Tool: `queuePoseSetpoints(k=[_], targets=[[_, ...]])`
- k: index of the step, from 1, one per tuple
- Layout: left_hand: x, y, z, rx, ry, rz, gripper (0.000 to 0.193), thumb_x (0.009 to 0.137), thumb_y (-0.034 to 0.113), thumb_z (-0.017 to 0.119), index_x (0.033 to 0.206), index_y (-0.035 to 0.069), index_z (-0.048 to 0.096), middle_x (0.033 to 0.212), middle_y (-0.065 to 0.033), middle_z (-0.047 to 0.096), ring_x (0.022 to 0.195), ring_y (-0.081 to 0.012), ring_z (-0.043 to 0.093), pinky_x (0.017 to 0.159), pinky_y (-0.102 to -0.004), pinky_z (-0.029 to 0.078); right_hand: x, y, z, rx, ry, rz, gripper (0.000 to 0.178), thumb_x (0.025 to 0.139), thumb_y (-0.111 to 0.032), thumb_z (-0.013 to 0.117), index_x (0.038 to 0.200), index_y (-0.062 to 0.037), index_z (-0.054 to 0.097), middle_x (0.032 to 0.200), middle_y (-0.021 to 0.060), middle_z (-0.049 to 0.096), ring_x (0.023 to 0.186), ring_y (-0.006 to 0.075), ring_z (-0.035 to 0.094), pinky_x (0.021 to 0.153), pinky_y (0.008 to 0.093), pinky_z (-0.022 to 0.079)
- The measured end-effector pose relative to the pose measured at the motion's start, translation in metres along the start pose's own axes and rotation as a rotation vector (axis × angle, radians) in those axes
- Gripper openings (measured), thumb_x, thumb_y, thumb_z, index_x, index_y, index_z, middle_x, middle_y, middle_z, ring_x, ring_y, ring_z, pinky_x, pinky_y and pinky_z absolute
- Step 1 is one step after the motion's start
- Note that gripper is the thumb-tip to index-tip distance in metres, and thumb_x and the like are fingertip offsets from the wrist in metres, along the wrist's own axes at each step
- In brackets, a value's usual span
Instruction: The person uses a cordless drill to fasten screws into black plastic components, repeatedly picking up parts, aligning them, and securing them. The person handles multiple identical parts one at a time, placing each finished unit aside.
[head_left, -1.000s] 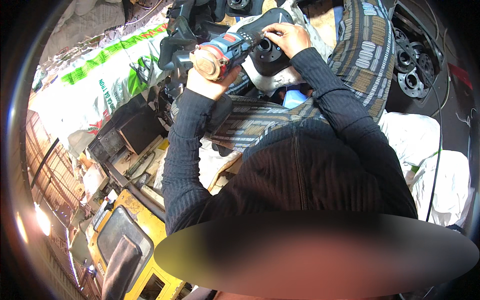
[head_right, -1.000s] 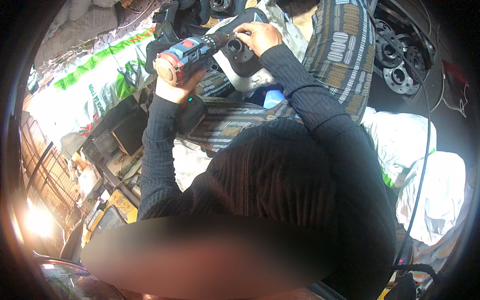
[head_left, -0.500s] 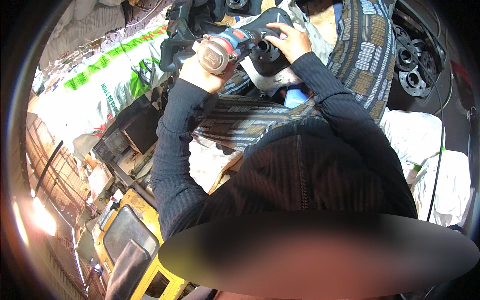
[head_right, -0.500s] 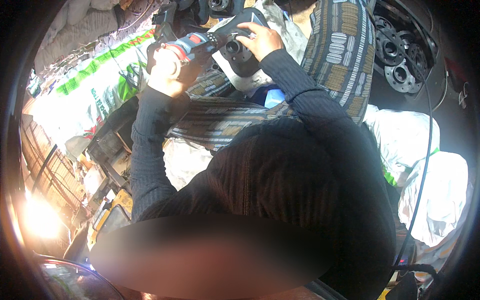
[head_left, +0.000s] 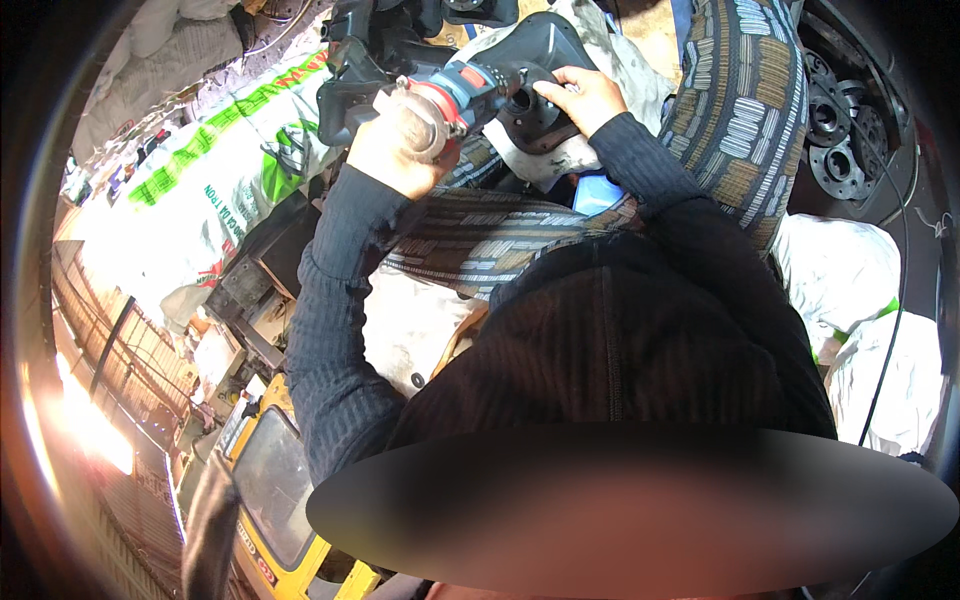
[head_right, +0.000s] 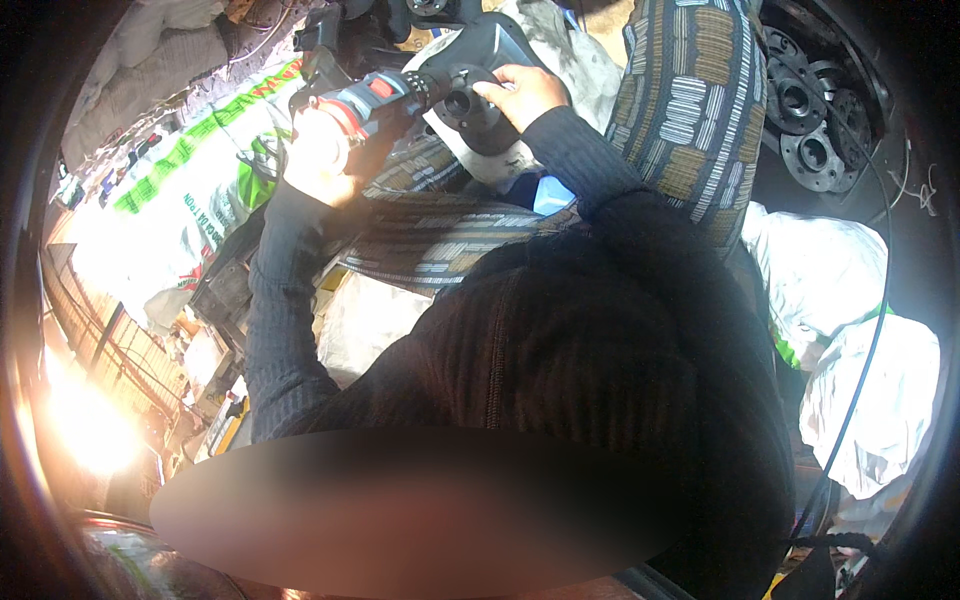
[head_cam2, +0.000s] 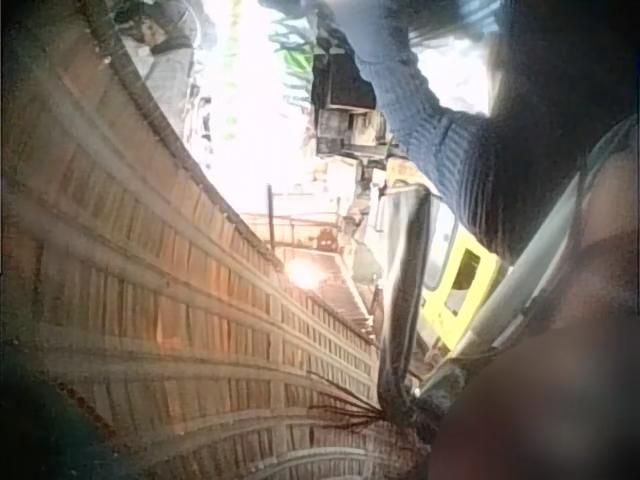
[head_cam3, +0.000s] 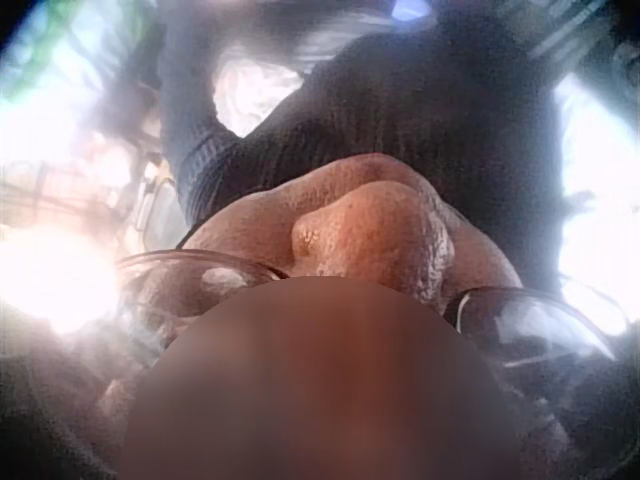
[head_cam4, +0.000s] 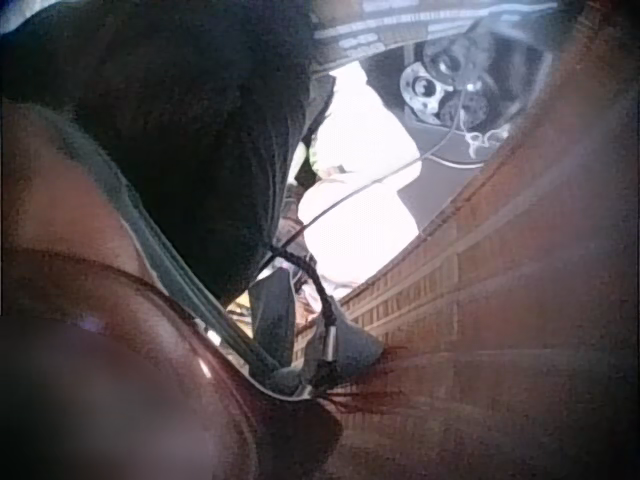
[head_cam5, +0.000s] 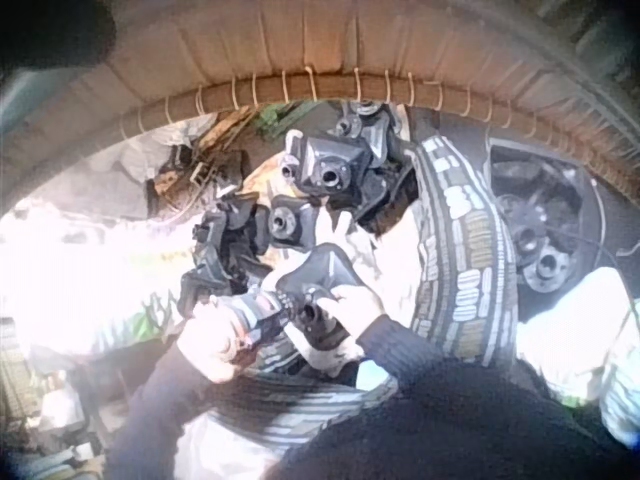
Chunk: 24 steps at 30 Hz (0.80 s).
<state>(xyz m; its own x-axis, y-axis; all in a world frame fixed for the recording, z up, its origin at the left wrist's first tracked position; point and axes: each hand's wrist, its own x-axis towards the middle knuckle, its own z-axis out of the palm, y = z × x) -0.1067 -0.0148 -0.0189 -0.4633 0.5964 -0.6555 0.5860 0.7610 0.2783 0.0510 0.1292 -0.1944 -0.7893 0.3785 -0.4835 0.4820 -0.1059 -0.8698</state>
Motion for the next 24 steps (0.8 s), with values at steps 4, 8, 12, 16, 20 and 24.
queuePoseSetpoints(k=[4, 8, 12, 16, 20, 24], targets=[[-0.008, 0.032, -0.014, 0.352, -0.049, 0.027, 0.037, 0.076, 0.034, 0.067, 0.102, 0.008, 0.064, 0.097, -0.0124, 0.066, 0.091, -0.0268, 0.064, 0.081, -0.0344, 0.051, 0.0, 0.004, 0.003, 0.011, 0.003, -0.021, 0.035, 0.08, -0.035, 0.067, 0.095, -0.0036, 0.067, 0.08, 0.0101, 0.068, 0.07, 0.0166, 0.062, 0.068, 0.0291, 0.048], [0.002, 0.053, -0.022, 0.336, -0.165, -0.182, 0.046, 0.073, 0.035, 0.069, 0.112, 0.012, 0.06, 0.107, -0.0138, 0.062, 0.099, -0.0285, 0.061, 0.088, -0.0362, 0.049, 0.003, 0.008, 0.009, -0.04, 0.049, -0.219, 0.029, 0.079, -0.034, 0.062, 0.078, -0.005, 0.063, 0.072, 0.0178, 0.061, 0.071, 0.0335, 0.062, 0.063, 0.0407, 0.048], [0.003, 0.054, -0.019, 0.22, -0.124, 0.003, 0.051, 0.072, 0.027, 0.065, 0.117, 0.006, 0.053, 0.106, -0.0162, 0.062, 0.095, -0.0318, 0.062, 0.084, -0.0378, 0.05, 0.002, 0.007, 0.009, -0.136, 0.031, -0.149, 0.023, 0.079, -0.028, 0.065, 0.081, -0.0047, 0.064, 0.071, 0.0127, 0.06, 0.066, 0.029, 0.06, 0.06, 0.0362, 0.048], [0.001, 0.051, -0.013, 0.246, 0.035, 0.053, 0.045, 0.072, 0.026, 0.069, 0.111, 0.006, 0.057, 0.101, -0.0128, 0.064, 0.093, -0.0285, 0.063, 0.084, -0.0355, 0.05, 0.001, 0.006, 0.006, 0.028, 0.018, -0.002, 0.03, 0.079, -0.031, 0.068, 0.092, -0.0038, 0.067, 0.076, 0.0124, 0.066, 0.069, 0.0187, 0.063, 0.063, 0.0313, 0.047], [-0.023, 0.05, -0.005, -0.092, 0.181, -0.006, 0.053, 0.07, 0.024, 0.075, 0.116, 0.007, 0.055, 0.107, -0.0128, 0.063, 0.098, -0.0275, 0.062, 0.086, -0.0342, 0.049, 0.011, 0.014, 0.011, 0.07, 0.075, -0.148, 0.035, 0.079, -0.034, 0.068, 0.091, -0.0018, 0.066, 0.077, 0.0111, 0.065, 0.072, 0.0185, 0.062, 0.067, 0.0325, 0.047], [-0.104, 0.041, 0.014, -0.013, 0.29, 0.107, 0.046, 0.072, 0.023, 0.074, 0.111, 0.007, 0.057, 0.1, -0.012, 0.065, 0.094, -0.0282, 0.064, 0.082, -0.0341, 0.05, 0.011, 0.018, 0.007, 0.211, -0.012, -0.027, 0.035, 0.079, -0.035, 0.069, 0.081, -0.0004, 0.064, 0.071, 0.0056, 0.064, 0.066, 0.015, 0.057, 0.065, 0.0316, 0.046]])
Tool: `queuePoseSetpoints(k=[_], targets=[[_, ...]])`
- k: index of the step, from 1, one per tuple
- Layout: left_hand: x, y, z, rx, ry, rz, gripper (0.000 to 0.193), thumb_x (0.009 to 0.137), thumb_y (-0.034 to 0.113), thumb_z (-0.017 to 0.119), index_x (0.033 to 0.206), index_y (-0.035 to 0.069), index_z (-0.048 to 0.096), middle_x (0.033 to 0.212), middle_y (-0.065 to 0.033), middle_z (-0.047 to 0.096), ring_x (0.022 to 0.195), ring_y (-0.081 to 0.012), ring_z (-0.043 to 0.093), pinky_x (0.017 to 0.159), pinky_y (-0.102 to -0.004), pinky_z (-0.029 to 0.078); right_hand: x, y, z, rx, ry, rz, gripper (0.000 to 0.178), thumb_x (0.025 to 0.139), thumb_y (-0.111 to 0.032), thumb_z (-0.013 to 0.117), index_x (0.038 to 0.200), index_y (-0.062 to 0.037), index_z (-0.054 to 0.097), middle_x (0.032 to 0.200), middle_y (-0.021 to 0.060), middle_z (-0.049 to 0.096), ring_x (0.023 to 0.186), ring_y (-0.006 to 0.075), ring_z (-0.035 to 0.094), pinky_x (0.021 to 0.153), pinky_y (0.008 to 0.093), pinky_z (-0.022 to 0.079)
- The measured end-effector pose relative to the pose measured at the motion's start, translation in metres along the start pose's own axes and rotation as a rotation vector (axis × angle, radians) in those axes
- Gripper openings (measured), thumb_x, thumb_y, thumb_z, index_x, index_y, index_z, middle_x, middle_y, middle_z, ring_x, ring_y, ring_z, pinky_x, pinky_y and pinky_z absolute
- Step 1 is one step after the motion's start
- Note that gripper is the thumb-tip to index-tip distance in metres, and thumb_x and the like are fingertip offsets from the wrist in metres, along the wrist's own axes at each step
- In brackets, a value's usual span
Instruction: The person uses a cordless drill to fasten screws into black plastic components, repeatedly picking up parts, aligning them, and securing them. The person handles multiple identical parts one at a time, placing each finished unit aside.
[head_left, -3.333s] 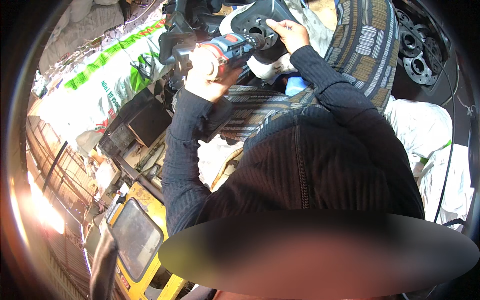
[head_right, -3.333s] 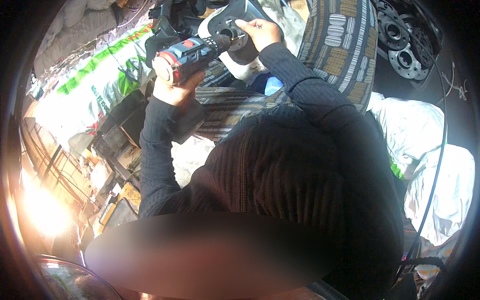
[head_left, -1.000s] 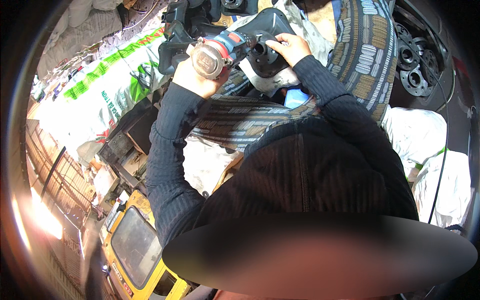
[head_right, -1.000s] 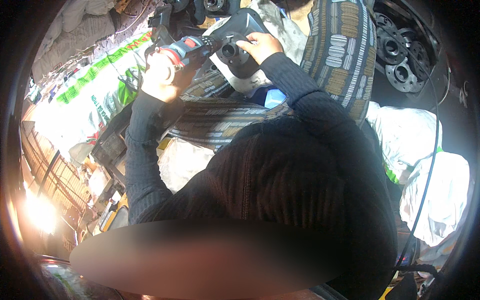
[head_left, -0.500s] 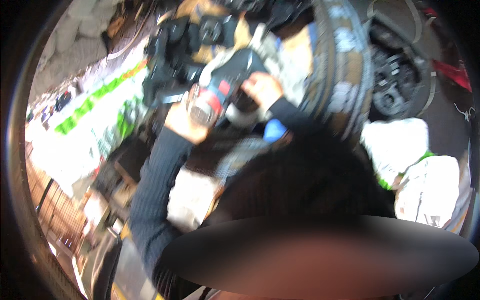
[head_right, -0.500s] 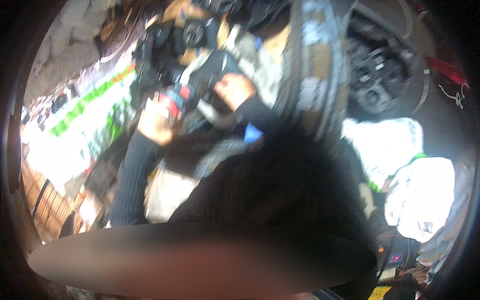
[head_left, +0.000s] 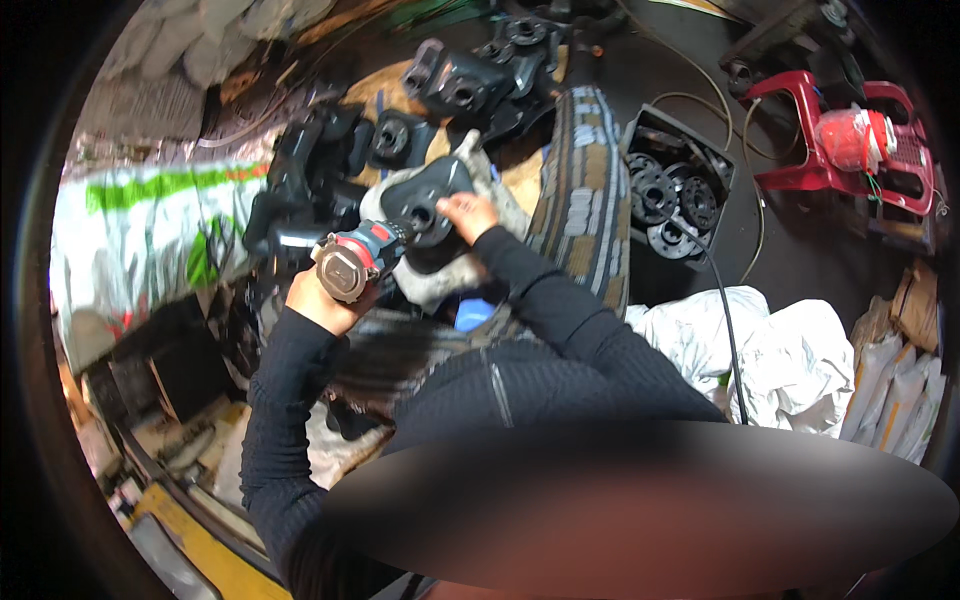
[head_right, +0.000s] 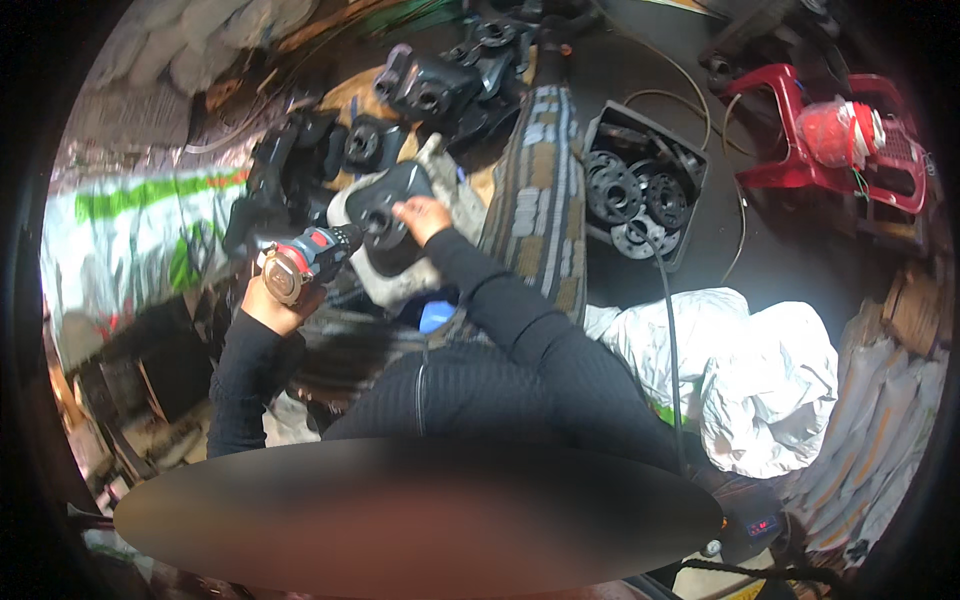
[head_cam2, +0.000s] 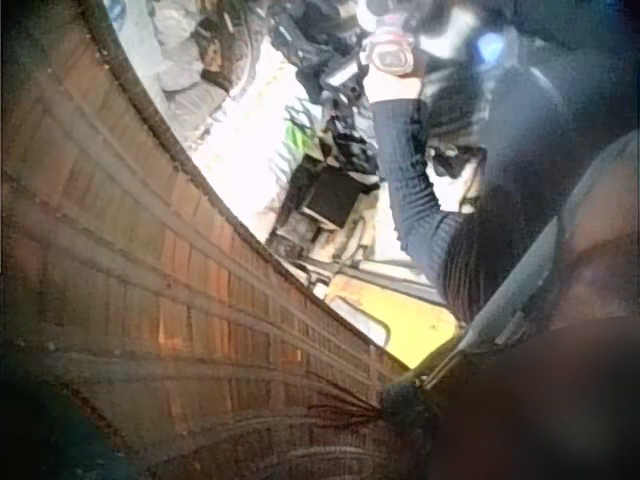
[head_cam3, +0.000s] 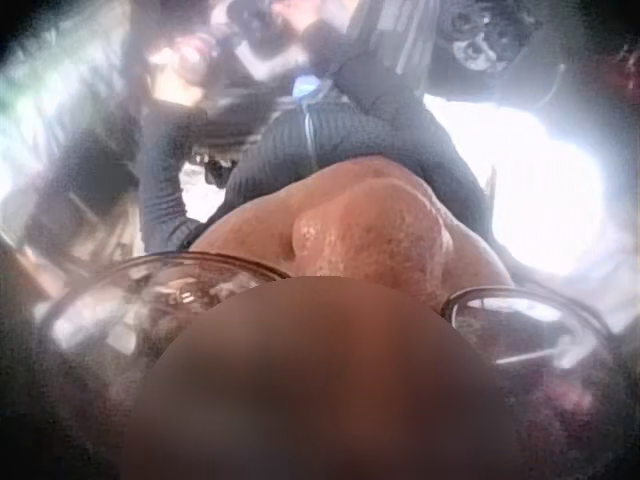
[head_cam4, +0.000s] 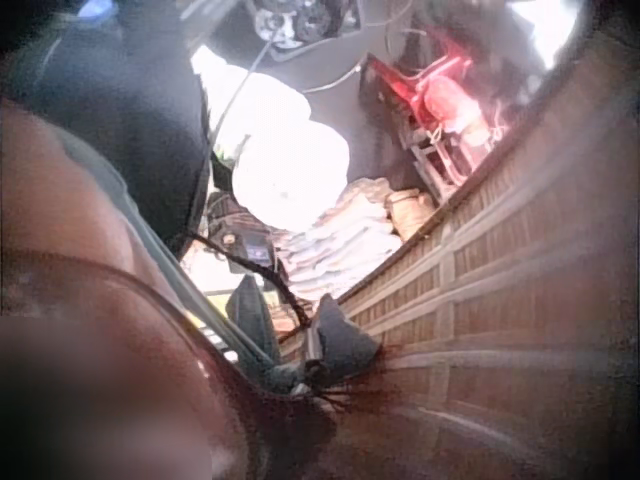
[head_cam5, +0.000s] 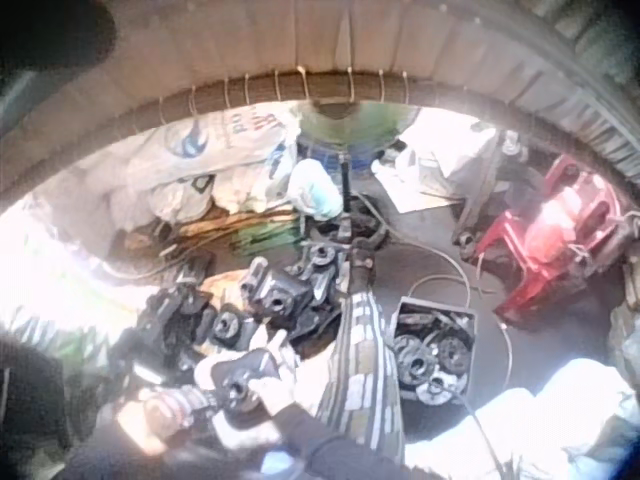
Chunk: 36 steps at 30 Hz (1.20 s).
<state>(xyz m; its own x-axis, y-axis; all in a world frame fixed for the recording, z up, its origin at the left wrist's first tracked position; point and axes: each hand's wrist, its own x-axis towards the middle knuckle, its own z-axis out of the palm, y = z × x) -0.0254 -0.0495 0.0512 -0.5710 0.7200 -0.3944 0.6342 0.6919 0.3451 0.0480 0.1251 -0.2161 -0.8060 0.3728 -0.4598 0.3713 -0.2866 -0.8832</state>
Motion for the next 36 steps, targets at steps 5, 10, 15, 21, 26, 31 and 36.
queuePoseSetpoints(k=[5, 10, 15, 21, 26, 31, 36], targets=[[-0.115, -0.009, 0.053, -0.212, 0.064, -0.085, 0.042, 0.069, 0.028, 0.075, 0.104, 0.008, 0.062, 0.089, -0.0129, 0.067, 0.083, -0.0292, 0.066, 0.073, -0.0359, 0.053, 0.001, -0.033, -0.028, 0.455, 0.202, 0.043, 0.023, 0.08, -0.024, 0.072, 0.069, -0.0112, 0.055, 0.053, -0.0016, 0.047, 0.037, 0.0097, 0.038, 0.035, 0.0262, 0.029], [-0.17, -0.011, 0.153, -0.536, -0.079, -0.304, 0.088, 0.066, 0.032, 0.077, 0.139, 0.016, 0.032, 0.106, -0.0194, 0.062, 0.098, -0.0326, 0.062, 0.086, -0.0372, 0.049, 0.068, -0.078, -0.045, 0.476, 0.429, -0.215, 0.025, 0.083, -0.031, 0.069, 0.075, -0.0111, 0.055, 0.051, -0.0003, 0.044, 0.036, 0.0113, 0.037, 0.032, 0.0269, 0.026], [-0.191, -0.046, 0.133, -0.399, -0.227, -0.12, 0.08, 0.073, 0.017, 0.071, 0.141, 0.011, 0.03, 0.117, -0.0155, 0.057, 0.105, -0.0264, 0.057, 0.093, -0.0327, 0.043, 0.168, -0.068, -0.075, 0.007, 0.571, -0.412, 0.042, 0.08, -0.04, 0.069, 0.102, -0.0038, 0.067, 0.057, 0.002, 0.056, 0.04, 0.0095, 0.043, 0.038, 0.0258, 0.033], [-0.113, -0.15, 0.052, -0.678, 0.019, -0.218, 0.051, 0.081, 0.014, 0.067, 0.129, 0.006, 0.05, 0.09, -0.0021, 0.064, 0.078, -0.0077, 0.059, 0.074, -0.0248, 0.048, 0.198, -0.04, -0.069, -0.481, 0.367, -0.39, 0.05, 0.081, -0.047, 0.062, 0.102, -0.0015, 0.066, 0.095, 0.0177, 0.067, 0.09, 0.0276, 0.065, 0.081, 0.0343, 0.047], [0.05, -0.244, 0.07, -0.514, 0.18, -0.179, 0.043, 0.081, 0.018, 0.065, 0.122, 0.006, 0.056, 0.083, -0.002, 0.065, 0.074, -0.0085, 0.061, 0.07, -0.0256, 0.049, 0.193, -0.023, -0.046, -0.598, 0.324, -0.231, 0.048, 0.08, -0.046, 0.063, 0.105, -0.0046, 0.066, 0.099, 0.0165, 0.067, 0.095, 0.0284, 0.064, 0.083, 0.0348, 0.047], [0.181, -0.306, 0.081, 0.029, 0.157, -0.234, 0.044, 0.076, 0.032, 0.065, 0.114, 0.011, 0.061, 0.089, -0.0115, 0.067, 0.085, -0.027, 0.065, 0.077, -0.039, 0.051, 0.197, -0.002, -0.036, -0.709, 0.303, -0.175, 0.035, 0.081, -0.037, 0.064, 0.101, -0.0086, 0.068, 0.095, 0.0155, 0.067, 0.09, 0.0294, 0.065, 0.08, 0.0366, 0.048], [0.279, -0.335, 0.082, 0.206, 0.224, -0.406, 0.047, 0.077, 0.032, 0.065, 0.118, 0.014, 0.055, 0.118, -0.0123, 0.054, 0.111, -0.0325, 0.052, 0.092, -0.0446, 0.045, 0.188, 0.002, -0.032, -0.751, 0.263, 0.033, 0.029, 0.081, -0.035, 0.064, 0.096, -0.0104, 0.07, 0.091, 0.0141, 0.068, 0.088, 0.0284, 0.066, 0.078, 0.0372, 0.048]])
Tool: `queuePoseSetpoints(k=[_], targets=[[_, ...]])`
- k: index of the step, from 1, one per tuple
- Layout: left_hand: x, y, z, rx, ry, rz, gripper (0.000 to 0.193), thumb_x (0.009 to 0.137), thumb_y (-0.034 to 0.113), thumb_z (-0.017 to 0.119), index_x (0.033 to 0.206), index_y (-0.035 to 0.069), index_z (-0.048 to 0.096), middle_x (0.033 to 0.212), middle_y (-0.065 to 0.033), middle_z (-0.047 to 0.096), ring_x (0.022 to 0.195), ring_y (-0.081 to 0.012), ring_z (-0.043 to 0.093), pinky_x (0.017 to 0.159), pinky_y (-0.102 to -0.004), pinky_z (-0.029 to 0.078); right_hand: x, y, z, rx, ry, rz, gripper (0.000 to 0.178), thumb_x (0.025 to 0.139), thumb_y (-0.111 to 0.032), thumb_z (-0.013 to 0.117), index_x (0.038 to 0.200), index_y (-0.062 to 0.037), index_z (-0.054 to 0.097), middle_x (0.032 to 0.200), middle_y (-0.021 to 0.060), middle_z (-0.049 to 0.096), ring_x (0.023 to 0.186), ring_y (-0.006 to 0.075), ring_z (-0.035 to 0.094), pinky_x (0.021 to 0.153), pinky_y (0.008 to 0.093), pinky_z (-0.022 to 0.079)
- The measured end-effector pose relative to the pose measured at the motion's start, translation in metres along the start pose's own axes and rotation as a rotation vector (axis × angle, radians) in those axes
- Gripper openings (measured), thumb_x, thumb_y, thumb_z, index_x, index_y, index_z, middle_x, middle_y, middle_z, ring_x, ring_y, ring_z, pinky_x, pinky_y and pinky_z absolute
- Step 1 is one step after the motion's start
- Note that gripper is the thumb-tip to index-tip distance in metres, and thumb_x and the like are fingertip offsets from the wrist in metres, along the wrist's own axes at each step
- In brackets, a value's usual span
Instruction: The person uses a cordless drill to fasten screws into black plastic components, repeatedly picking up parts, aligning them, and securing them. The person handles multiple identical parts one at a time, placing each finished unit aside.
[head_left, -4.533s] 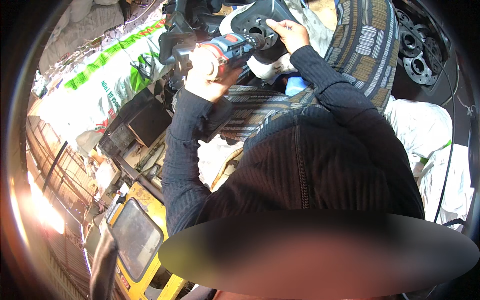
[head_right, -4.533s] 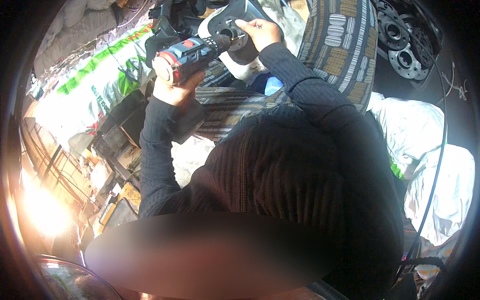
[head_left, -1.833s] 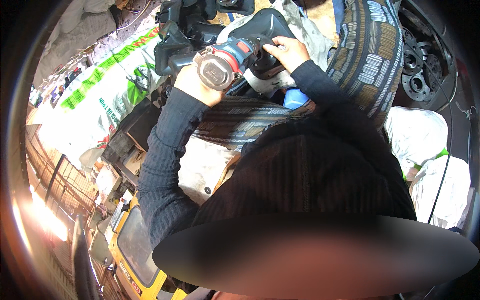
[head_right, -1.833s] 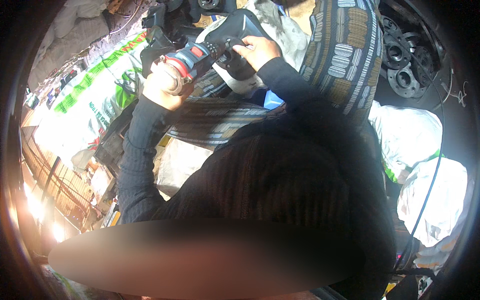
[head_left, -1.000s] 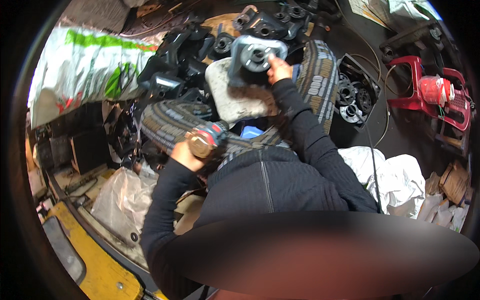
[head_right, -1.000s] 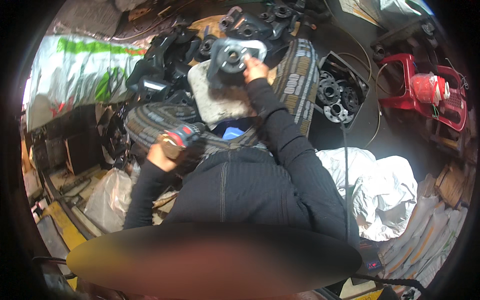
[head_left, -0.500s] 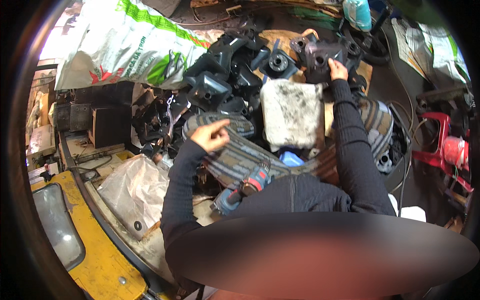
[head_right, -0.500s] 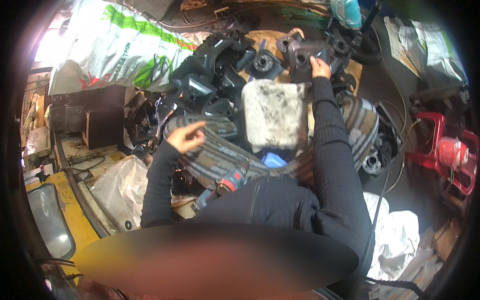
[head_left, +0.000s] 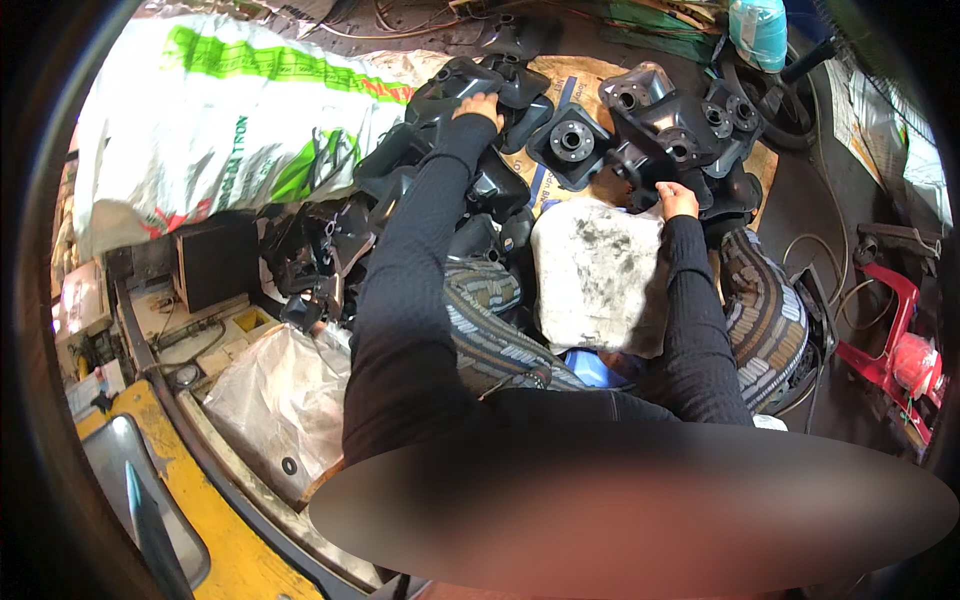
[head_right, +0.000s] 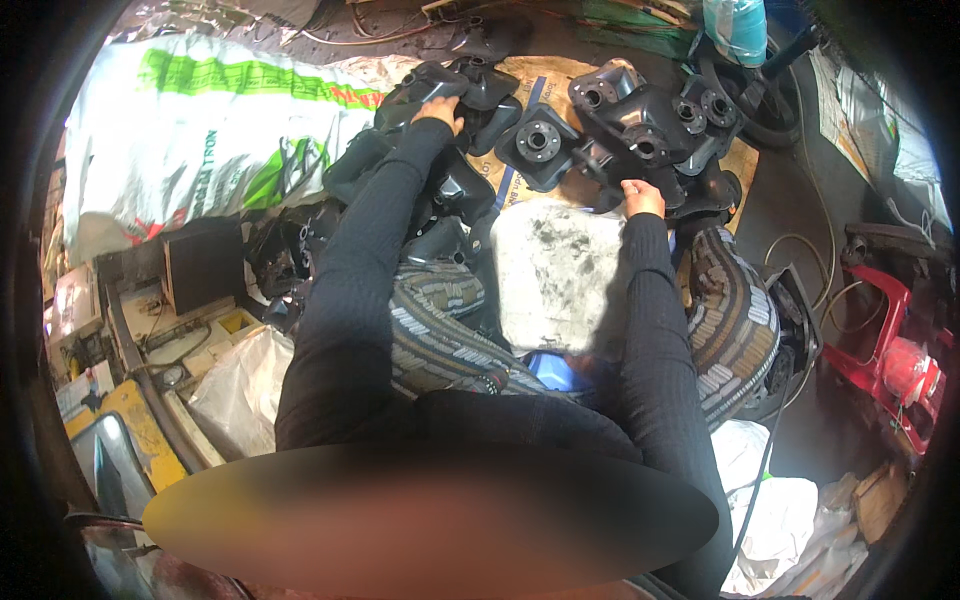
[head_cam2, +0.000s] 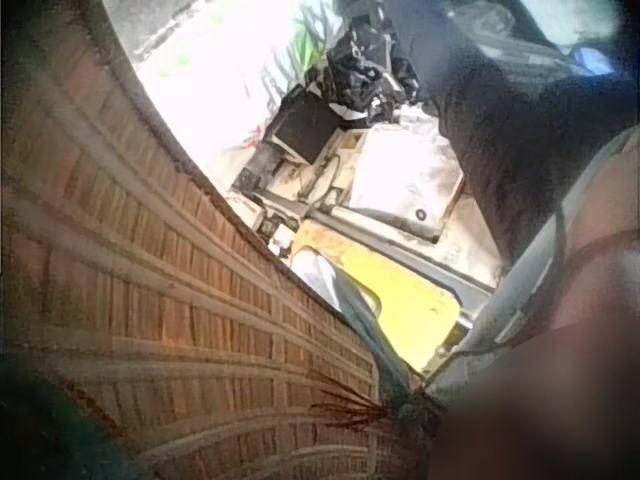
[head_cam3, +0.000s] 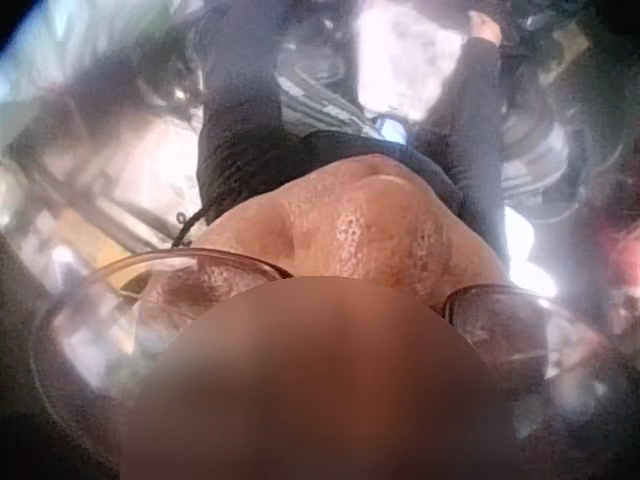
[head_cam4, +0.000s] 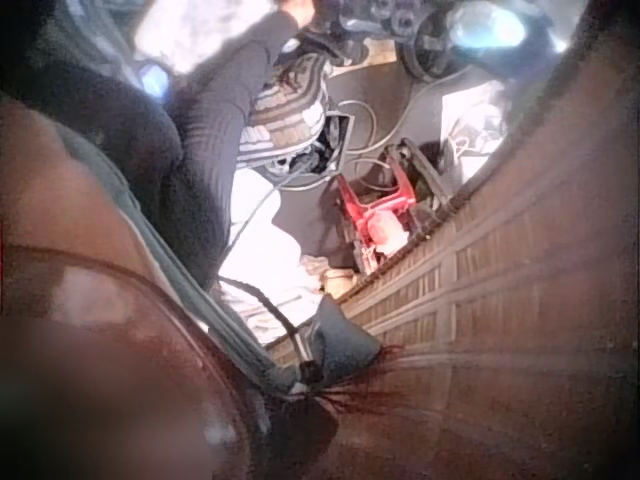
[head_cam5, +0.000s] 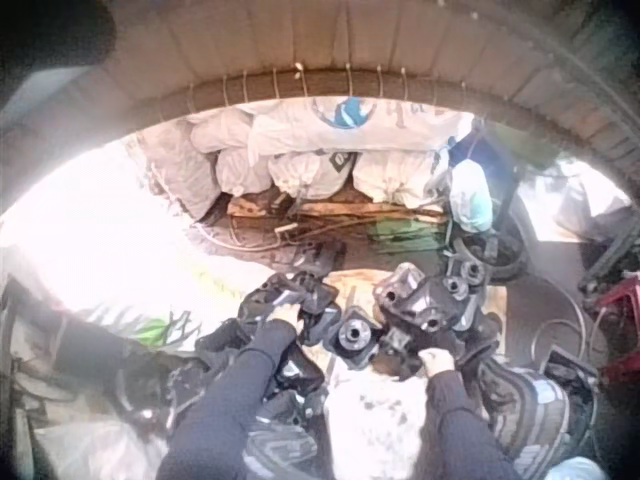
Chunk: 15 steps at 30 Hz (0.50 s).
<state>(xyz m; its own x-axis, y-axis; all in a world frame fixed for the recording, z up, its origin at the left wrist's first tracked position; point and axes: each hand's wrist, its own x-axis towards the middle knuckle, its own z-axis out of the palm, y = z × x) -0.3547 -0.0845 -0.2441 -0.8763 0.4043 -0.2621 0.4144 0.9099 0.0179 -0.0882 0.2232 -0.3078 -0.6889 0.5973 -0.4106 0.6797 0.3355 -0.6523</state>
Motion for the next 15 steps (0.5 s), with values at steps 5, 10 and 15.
queuePoseSetpoints(k=[5, 10, 15], targets=[[0.088, 0.03, 0.024, 0.203, 0.1, -0.052, 0.058, 0.077, 0.038, 0.064, 0.129, 0.02, 0.045, 0.124, -0.0062, 0.049, 0.116, -0.0279, 0.048, 0.087, -0.0465, 0.045, -0.008, -0.011, -0.001, -0.075, -0.065, -0.117, 0.026, 0.081, -0.033, 0.062, 0.093, -0.0105, 0.07, 0.087, 0.0171, 0.067, 0.086, 0.0332, 0.064, 0.077, 0.0397, 0.048], [0.138, 0.043, 0.049, 0.336, 0.116, -0.079, 0.056, 0.077, 0.046, 0.063, 0.127, 0.023, 0.051, 0.131, -0.0055, 0.046, 0.122, -0.0277, 0.04, 0.095, -0.0485, 0.037, -0.01, -0.017, 0.001, 0.011, -0.148, 0.0, 0.027, 0.083, -0.032, 0.061, 0.095, -0.0093, 0.07, 0.085, 0.0158, 0.067, 0.084, 0.0308, 0.065, 0.076, 0.0378, 0.048], [0.148, 0.037, 0.052, 0.457, 0.038, -0.152, 0.051, 0.082, 0.048, 0.057, 0.126, 0.024, 0.052, 0.135, -0.0056, 0.046, 0.127, -0.0298, 0.039, 0.096, -0.0577, 0.029, -0.014, -0.019, 0.0, 0.012, -0.09, -0.007, 0.028, 0.084, -0.032, 0.061, 0.096, -0.0091, 0.069, 0.087, 0.0166, 0.067, 0.085, 0.0311, 0.065, 0.076, 0.0375, 0.048]])
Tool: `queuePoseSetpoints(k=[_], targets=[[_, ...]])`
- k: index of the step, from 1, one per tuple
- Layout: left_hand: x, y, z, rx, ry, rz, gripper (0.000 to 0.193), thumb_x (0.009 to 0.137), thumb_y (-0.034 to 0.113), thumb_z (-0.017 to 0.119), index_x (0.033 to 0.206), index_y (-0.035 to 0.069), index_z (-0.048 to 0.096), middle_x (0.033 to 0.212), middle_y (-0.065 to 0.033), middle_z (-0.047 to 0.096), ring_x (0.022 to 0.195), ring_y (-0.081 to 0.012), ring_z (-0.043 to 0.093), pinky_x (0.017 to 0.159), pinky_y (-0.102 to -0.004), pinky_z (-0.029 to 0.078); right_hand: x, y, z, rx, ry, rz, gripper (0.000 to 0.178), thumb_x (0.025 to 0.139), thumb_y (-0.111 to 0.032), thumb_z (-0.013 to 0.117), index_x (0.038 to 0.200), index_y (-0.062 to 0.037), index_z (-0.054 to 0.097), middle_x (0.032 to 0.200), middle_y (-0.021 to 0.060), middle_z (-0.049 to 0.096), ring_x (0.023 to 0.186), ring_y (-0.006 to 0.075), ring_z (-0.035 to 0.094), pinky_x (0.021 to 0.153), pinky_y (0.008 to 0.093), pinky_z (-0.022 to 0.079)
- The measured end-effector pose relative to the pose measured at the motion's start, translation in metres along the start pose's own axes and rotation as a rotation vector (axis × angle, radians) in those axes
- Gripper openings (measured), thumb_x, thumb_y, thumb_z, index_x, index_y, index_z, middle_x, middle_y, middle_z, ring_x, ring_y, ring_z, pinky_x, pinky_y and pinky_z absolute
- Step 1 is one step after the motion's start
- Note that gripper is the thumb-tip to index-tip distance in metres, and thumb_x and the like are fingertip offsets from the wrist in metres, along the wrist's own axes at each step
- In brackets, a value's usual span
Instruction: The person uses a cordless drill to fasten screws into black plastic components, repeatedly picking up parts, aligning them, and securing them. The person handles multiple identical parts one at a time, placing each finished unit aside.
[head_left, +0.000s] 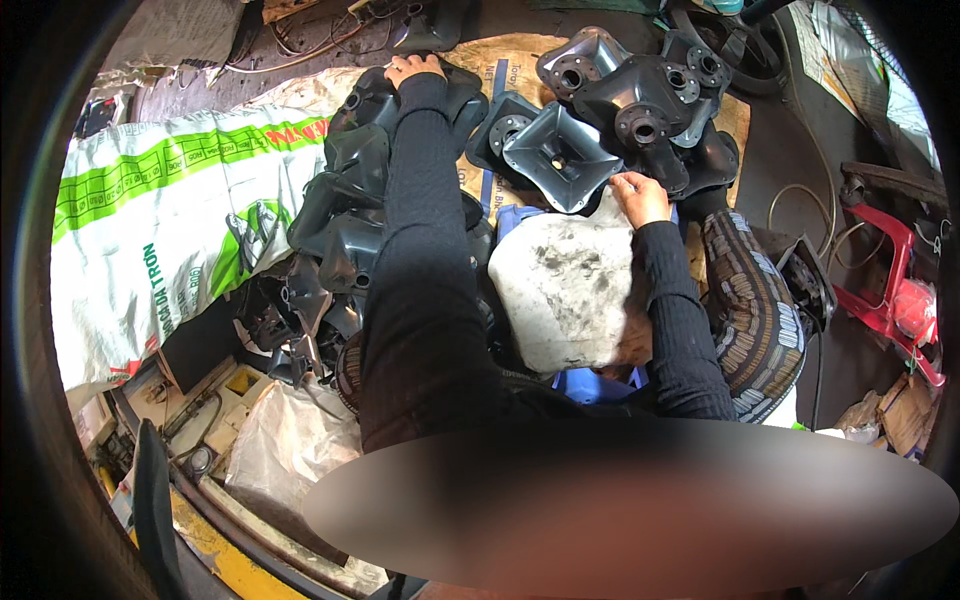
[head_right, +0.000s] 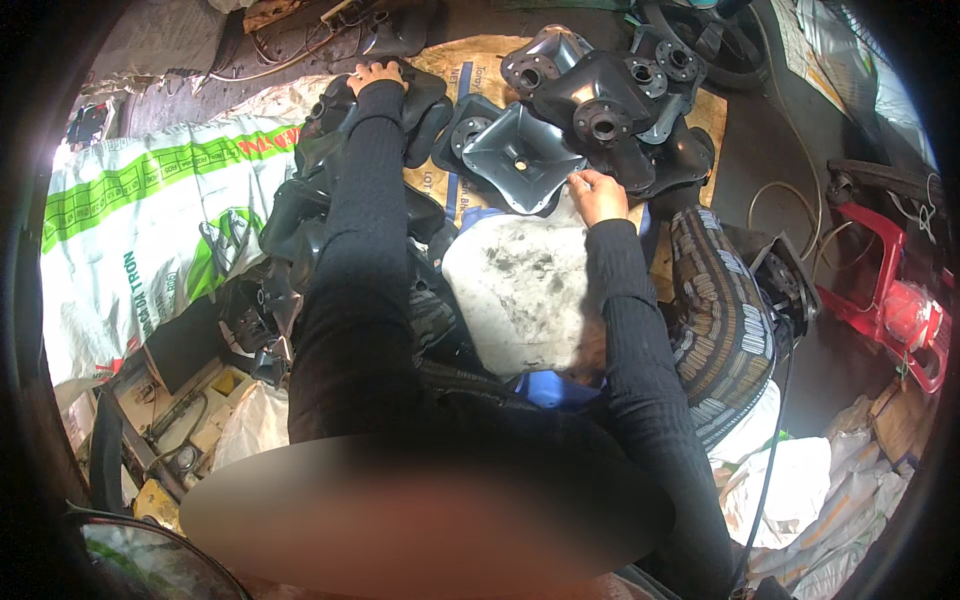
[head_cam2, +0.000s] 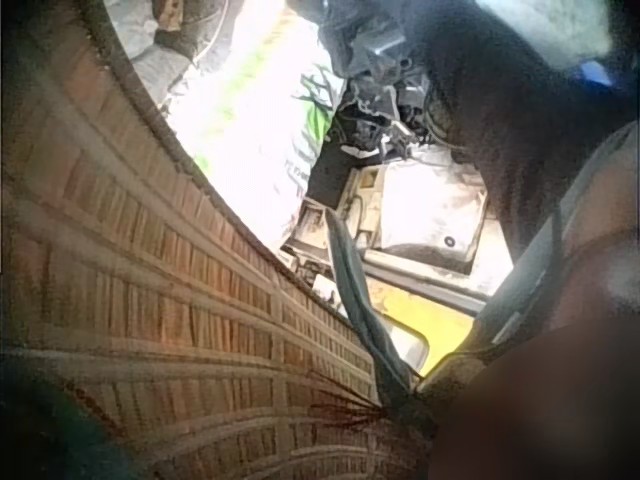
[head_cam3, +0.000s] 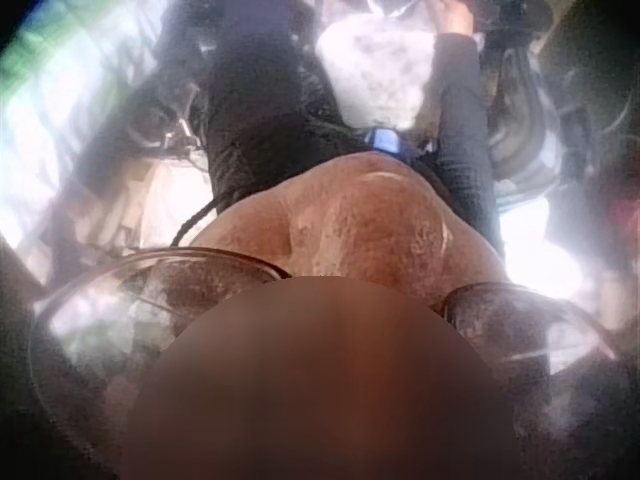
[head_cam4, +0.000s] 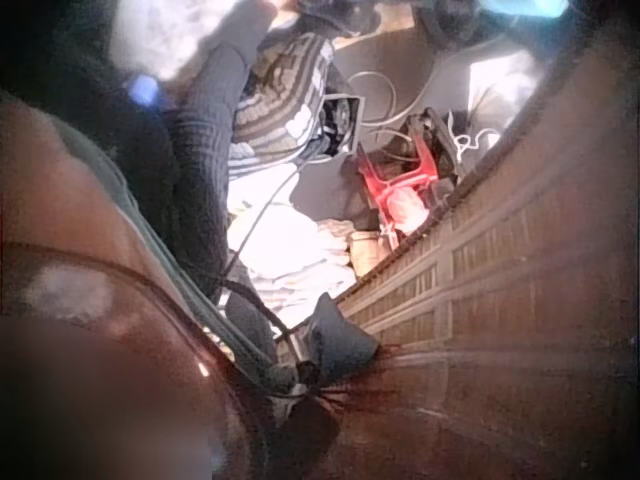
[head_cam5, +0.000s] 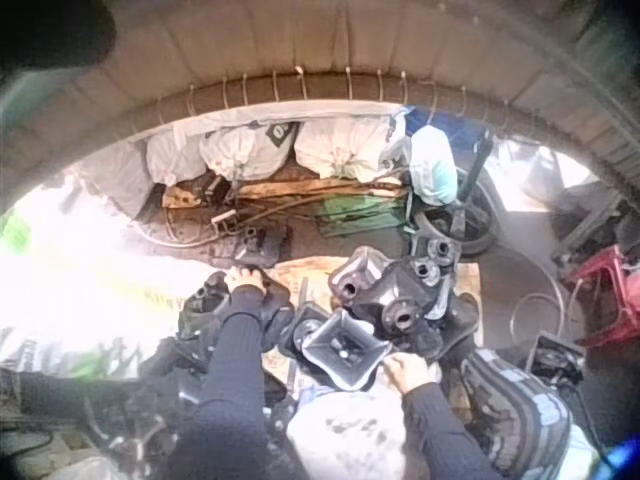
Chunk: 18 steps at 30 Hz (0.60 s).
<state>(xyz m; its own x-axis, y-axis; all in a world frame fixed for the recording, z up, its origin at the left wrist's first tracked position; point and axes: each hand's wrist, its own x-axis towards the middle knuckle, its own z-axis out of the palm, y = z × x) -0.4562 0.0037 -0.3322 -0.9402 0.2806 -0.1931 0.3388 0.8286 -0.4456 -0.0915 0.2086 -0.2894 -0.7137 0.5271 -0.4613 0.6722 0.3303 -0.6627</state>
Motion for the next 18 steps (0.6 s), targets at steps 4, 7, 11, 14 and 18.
queuePoseSetpoints(k=[4, 7, 11, 14, 18], targets=[[-0.022, -0.002, -0.011, -0.132, -0.363, 0.19, 0.051, 0.086, 0.052, 0.05, 0.13, 0.026, 0.048, 0.136, -0.0028, 0.047, 0.124, -0.0239, 0.045, 0.089, -0.0657, 0.026, -0.007, -0.014, -0.009, 0.18, 0.175, -0.09, 0.026, 0.086, -0.03, 0.06, 0.097, -0.0077, 0.069, 0.091, 0.0157, 0.068, 0.087, 0.0276, 0.066, 0.077, 0.0342, 0.048], [-0.061, -0.018, -0.02, -0.104, -0.353, 0.321, 0.048, 0.087, 0.048, 0.05, 0.128, 0.024, 0.051, 0.134, -0.0061, 0.047, 0.118, -0.0275, 0.051, 0.089, -0.071, 0.023, -0.014, -0.044, -0.03, 0.303, 0.251, -0.147, 0.022, 0.088, -0.025, 0.06, 0.098, -0.0081, 0.069, 0.09, 0.0093, 0.07, 0.087, 0.0129, 0.064, 0.079, 0.0279, 0.047], [-0.121, -0.053, -0.03, -0.102, -0.427, 0.456, 0.048, 0.085, 0.053, 0.052, 0.122, 0.023, 0.056, 0.131, -0.0045, 0.049, 0.117, -0.0234, 0.051, 0.089, -0.0601, 0.032, -0.056, -0.097, -0.083, 0.598, 0.222, -0.278, 0.022, 0.091, -0.02, 0.058, 0.101, -0.0028, 0.068, 0.081, 0.0001, 0.065, 0.073, 0.0049, 0.055, 0.066, 0.0209, 0.041], [-0.169, -0.075, -0.034, -0.081, -0.486, 0.538, 0.05, 0.082, 0.054, 0.055, 0.121, 0.023, 0.057, 0.128, -0.0043, 0.052, 0.116, -0.0236, 0.052, 0.089, -0.0608, 0.032, -0.112, -0.122, -0.135, 0.77, 0.108, -0.243, 0.023, 0.093, -0.017, 0.056, 0.107, -0.0018, 0.065, 0.065, -0.0064, 0.051, 0.053, -0.0011, 0.036, 0.047, 0.0174, 0.024], [-0.19, -0.076, -0.044, -0.064, -0.68, 0.557, 0.047, 0.078, 0.055, 0.06, 0.113, 0.022, 0.065, 0.119, -0.0048, 0.06, 0.116, -0.0244, 0.053, 0.093, -0.0611, 0.03, -0.161, -0.118, -0.18, 0.943, 0.085, -0.209, 0.03, 0.094, -0.02, 0.052, 0.117, 0.0001, 0.057, 0.06, -0.0087, 0.037, 0.048, 0.0007, 0.028, 0.043, 0.0189, 0.019]])
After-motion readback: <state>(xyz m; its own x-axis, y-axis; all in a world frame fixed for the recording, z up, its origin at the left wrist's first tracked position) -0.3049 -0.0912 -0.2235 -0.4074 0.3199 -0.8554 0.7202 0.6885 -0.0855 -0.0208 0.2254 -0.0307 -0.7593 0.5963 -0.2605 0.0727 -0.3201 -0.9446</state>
